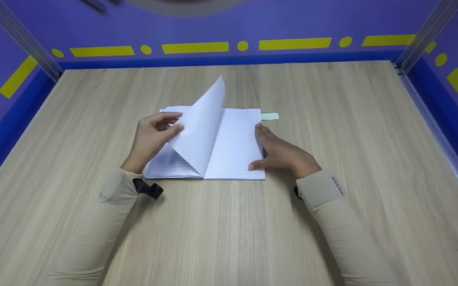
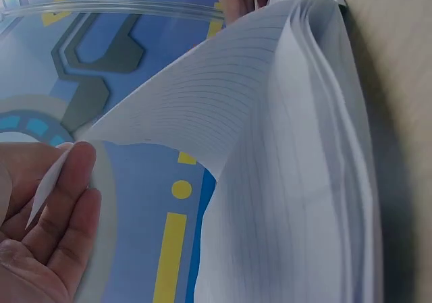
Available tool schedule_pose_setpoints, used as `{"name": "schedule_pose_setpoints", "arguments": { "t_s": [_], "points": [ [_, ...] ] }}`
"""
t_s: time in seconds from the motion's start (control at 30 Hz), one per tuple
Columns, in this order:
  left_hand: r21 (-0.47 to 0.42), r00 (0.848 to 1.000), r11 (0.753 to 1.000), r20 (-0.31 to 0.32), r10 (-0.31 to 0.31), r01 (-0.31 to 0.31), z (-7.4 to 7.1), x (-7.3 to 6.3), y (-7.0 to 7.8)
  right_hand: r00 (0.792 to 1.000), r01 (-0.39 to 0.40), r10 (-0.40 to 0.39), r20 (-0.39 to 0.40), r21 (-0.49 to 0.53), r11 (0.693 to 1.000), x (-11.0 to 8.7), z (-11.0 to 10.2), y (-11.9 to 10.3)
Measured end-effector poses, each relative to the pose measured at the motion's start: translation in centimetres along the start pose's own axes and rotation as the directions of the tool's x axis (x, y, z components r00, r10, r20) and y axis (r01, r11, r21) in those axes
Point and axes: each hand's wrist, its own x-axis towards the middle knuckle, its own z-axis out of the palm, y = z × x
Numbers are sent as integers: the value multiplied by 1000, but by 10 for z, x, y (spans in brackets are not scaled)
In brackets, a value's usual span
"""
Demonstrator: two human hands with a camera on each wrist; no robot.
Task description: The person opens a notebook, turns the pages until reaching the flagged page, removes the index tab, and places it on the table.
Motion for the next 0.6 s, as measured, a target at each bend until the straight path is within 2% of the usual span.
{"name": "schedule_pose_setpoints", "arguments": {
  "t_s": [0.37,0.47,0.6],
  "points": [
    [-12,995,996,-31,-91,91,-15,-5,-15,999,41,-41,1,-18,999,0,3,0],
    [-16,989,989,-37,-146,146,-19,-7,-19,999,37,-37,3,-15,999,0,3,-1],
    [-36,971,971,-32,-238,237,-23,-10,-25,999,37,-37,2,-18,999,-1,3,-2]
  ]
}}
